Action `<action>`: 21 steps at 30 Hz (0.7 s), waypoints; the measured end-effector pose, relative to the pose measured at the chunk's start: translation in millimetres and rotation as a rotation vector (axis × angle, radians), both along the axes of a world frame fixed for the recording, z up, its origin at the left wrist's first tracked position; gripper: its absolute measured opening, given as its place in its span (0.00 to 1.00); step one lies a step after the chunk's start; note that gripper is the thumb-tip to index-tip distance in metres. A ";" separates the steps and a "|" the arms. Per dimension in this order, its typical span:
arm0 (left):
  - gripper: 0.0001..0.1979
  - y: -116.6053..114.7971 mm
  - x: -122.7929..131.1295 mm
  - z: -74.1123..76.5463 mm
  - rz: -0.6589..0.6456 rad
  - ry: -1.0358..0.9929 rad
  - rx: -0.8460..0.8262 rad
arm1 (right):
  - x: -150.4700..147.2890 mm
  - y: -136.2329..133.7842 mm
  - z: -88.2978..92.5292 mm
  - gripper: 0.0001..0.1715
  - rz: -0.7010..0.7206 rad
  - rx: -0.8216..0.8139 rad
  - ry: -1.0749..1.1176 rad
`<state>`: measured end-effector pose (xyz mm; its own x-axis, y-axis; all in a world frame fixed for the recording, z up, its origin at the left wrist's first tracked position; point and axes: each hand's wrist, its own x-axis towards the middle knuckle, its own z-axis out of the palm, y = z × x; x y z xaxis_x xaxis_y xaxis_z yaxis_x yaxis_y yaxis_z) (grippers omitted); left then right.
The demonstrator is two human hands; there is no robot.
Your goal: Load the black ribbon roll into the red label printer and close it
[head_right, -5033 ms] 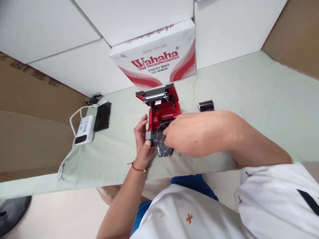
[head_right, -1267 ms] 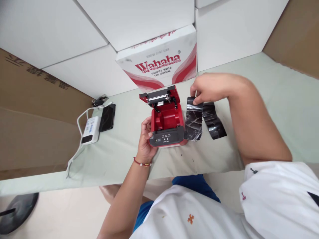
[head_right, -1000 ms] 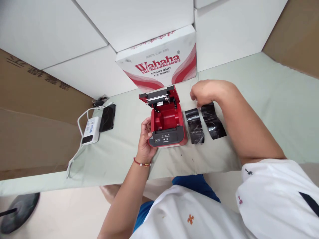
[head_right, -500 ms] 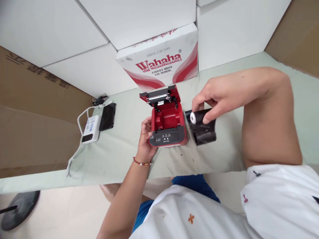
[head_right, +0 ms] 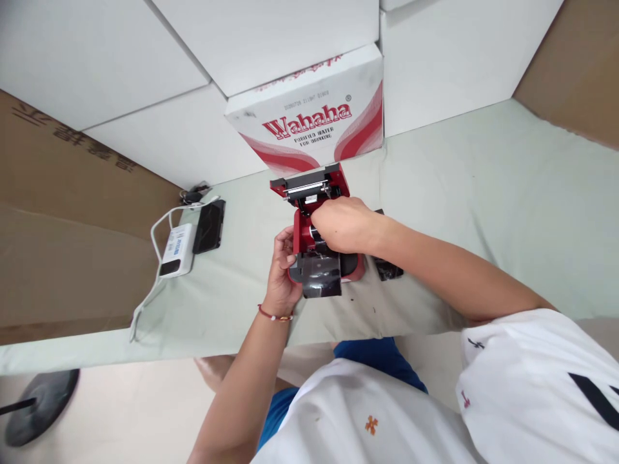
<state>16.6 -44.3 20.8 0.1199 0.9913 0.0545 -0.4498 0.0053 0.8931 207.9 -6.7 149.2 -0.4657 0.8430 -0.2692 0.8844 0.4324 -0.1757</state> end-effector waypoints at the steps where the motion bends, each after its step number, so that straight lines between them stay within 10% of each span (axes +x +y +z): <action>1: 0.28 -0.1 -0.1 -0.2 0.000 -0.001 0.000 | -0.9 1.4 -2.7 0.14 -0.002 0.012 -0.009; 21: 0.27 -1.0 -0.4 1.9 0.004 0.014 -0.008 | 14.6 -3.3 19.6 0.15 0.225 -0.055 0.068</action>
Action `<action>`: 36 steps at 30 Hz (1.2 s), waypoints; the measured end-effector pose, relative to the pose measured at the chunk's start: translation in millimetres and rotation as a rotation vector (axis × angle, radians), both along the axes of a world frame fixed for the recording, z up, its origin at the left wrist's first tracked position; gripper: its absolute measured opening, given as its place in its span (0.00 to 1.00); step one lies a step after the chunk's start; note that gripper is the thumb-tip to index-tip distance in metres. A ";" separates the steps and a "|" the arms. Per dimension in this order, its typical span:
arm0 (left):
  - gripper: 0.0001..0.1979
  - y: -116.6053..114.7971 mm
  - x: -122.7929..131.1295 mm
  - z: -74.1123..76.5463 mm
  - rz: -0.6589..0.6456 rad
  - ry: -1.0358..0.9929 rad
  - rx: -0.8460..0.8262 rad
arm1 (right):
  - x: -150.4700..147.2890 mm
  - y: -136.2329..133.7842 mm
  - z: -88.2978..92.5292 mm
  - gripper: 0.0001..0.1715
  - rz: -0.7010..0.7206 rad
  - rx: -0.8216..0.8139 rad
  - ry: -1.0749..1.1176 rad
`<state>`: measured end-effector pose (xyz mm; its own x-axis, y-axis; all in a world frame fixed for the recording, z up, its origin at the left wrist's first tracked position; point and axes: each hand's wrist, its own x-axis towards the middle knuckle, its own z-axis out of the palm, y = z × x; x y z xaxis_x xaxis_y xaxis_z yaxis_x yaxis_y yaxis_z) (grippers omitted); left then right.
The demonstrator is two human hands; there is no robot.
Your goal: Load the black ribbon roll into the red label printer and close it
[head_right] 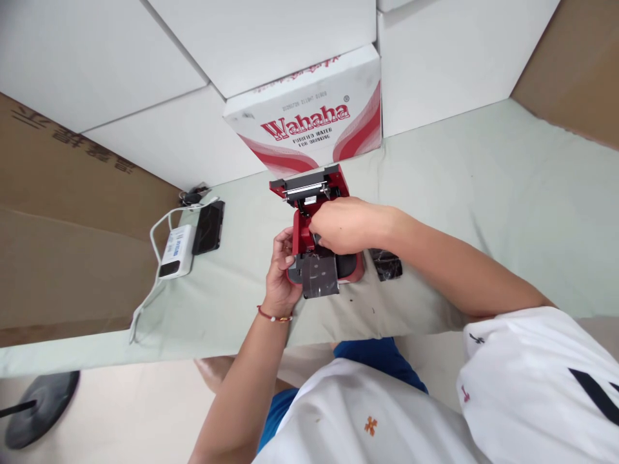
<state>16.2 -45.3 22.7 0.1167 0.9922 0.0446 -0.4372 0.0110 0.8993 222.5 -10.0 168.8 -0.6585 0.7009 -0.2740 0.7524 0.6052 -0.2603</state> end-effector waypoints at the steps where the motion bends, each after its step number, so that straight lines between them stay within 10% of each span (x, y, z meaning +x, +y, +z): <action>1: 0.27 -0.1 0.0 -0.1 -0.003 0.005 0.003 | 2.8 -3.9 7.0 0.17 0.015 0.005 0.062; 9: 0.32 -0.9 -0.5 -4.4 0.009 0.009 0.025 | 28.1 -4.6 23.8 0.30 -0.261 0.394 0.324; 22: 0.25 -7.2 0.6 5.2 0.100 0.045 0.126 | 25.0 -27.3 36.0 0.10 0.046 0.083 -0.223; 36: 0.15 -3.3 -0.3 7.9 0.019 0.038 0.116 | 18.7 -16.9 31.9 0.12 0.034 0.096 -0.162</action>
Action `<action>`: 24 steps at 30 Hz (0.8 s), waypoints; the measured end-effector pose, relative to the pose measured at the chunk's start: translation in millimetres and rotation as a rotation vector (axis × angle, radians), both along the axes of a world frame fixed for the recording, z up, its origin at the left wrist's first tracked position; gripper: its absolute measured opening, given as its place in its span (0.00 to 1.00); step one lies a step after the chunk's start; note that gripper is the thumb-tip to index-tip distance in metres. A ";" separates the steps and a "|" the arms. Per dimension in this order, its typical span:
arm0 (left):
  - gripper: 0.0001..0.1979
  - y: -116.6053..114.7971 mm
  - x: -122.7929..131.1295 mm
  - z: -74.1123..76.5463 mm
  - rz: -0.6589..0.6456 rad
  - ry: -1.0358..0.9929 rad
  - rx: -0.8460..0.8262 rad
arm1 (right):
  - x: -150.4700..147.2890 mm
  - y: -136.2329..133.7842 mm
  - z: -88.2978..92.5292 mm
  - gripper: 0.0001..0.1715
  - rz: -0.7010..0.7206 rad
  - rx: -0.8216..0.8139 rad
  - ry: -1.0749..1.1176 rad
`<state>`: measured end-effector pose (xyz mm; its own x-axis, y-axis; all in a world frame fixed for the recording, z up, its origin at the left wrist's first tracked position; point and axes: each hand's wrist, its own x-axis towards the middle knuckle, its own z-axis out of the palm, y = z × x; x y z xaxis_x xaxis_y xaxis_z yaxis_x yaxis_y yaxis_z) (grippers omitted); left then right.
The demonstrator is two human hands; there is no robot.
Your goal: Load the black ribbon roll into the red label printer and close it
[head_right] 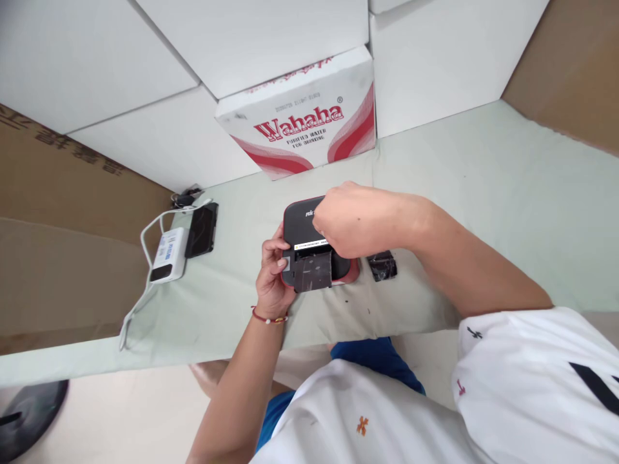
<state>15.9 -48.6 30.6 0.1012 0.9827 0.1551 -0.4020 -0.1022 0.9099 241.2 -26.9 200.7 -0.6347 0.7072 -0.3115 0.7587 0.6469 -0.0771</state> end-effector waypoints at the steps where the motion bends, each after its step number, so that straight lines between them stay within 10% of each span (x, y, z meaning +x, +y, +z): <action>1: 0.18 0.8 -0.5 -0.4 -0.004 -0.015 -0.007 | 1.3 -0.4 -0.3 0.12 -0.008 -0.007 0.007; 13: 0.47 3.8 -5.2 -13.7 -0.025 -0.048 -0.095 | 0.1 -29.5 -4.9 0.12 0.263 -0.148 0.098; 20: 0.38 2.9 -2.0 -11.8 -0.043 -0.061 -0.121 | -27.2 7.5 -31.9 0.16 -0.193 0.064 0.127; 24: 0.34 2.1 0.7 -9.2 -0.038 -0.069 -0.122 | -34.2 21.2 -50.0 0.15 -0.203 -0.005 0.060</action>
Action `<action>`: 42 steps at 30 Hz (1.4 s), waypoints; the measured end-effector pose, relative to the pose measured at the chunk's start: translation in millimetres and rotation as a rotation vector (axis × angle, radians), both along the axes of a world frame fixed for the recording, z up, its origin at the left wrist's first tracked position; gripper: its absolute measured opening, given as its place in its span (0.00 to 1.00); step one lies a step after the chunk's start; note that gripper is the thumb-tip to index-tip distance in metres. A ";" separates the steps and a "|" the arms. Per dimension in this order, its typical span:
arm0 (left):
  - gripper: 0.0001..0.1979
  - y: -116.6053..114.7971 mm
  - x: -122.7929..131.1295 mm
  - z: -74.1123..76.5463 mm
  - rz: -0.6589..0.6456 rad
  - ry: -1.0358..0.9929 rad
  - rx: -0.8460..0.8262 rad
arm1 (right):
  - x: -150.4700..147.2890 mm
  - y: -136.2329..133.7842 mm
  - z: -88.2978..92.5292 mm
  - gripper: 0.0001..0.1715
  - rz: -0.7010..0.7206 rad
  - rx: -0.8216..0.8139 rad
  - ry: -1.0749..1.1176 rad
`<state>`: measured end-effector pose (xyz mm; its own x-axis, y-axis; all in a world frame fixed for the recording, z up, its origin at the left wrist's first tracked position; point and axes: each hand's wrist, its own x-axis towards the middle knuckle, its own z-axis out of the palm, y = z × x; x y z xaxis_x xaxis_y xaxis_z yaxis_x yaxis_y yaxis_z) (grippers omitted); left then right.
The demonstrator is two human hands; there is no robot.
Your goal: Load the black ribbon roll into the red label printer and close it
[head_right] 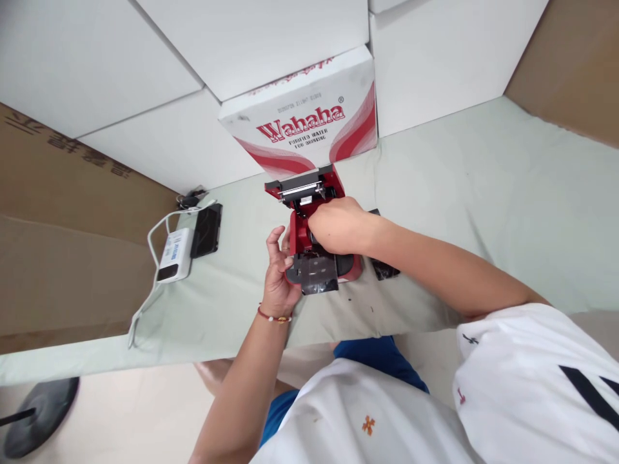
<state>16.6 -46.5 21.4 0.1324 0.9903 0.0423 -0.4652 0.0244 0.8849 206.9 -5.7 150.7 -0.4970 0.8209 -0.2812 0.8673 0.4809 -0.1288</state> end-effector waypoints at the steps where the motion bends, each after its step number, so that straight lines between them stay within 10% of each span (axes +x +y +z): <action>1: 0.33 -0.2 0.5 0.6 -0.006 -0.005 -0.002 | -0.4 1.7 -2.2 0.15 0.011 -0.004 -0.002; 9: 0.32 -1.3 0.9 2.5 -0.025 -0.031 -0.027 | 2.3 5.3 -4.9 0.16 -0.011 0.012 0.028; 18: 0.30 -1.5 2.1 2.6 -0.026 -0.036 -0.012 | 66.0 -11.9 60.8 0.22 0.083 0.021 0.321; 26: 0.30 0.2 2.8 0.6 -0.036 -0.059 -0.013 | 149.7 32.5 -12.3 0.17 -0.233 -0.011 -0.261; 34: 0.29 -0.1 3.8 -1.5 -0.014 -0.054 -0.001 | 102.7 -3.3 -53.1 0.30 -0.126 0.003 0.147; 38: 0.29 -1.2 2.9 -1.9 -0.021 -0.046 -0.019 | 101.3 -5.5 -46.7 0.29 -0.160 -0.059 0.023; 42: 0.29 -1.6 3.2 -2.0 -0.009 -0.037 -0.007 | 121.6 -17.8 5.4 0.24 -0.040 -0.222 0.193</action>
<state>19.7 -48.1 19.4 0.1393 0.9894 0.0406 -0.4975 0.0345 0.8668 328.5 -23.4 156.1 -0.5274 0.7699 -0.3594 0.8341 0.3887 -0.3913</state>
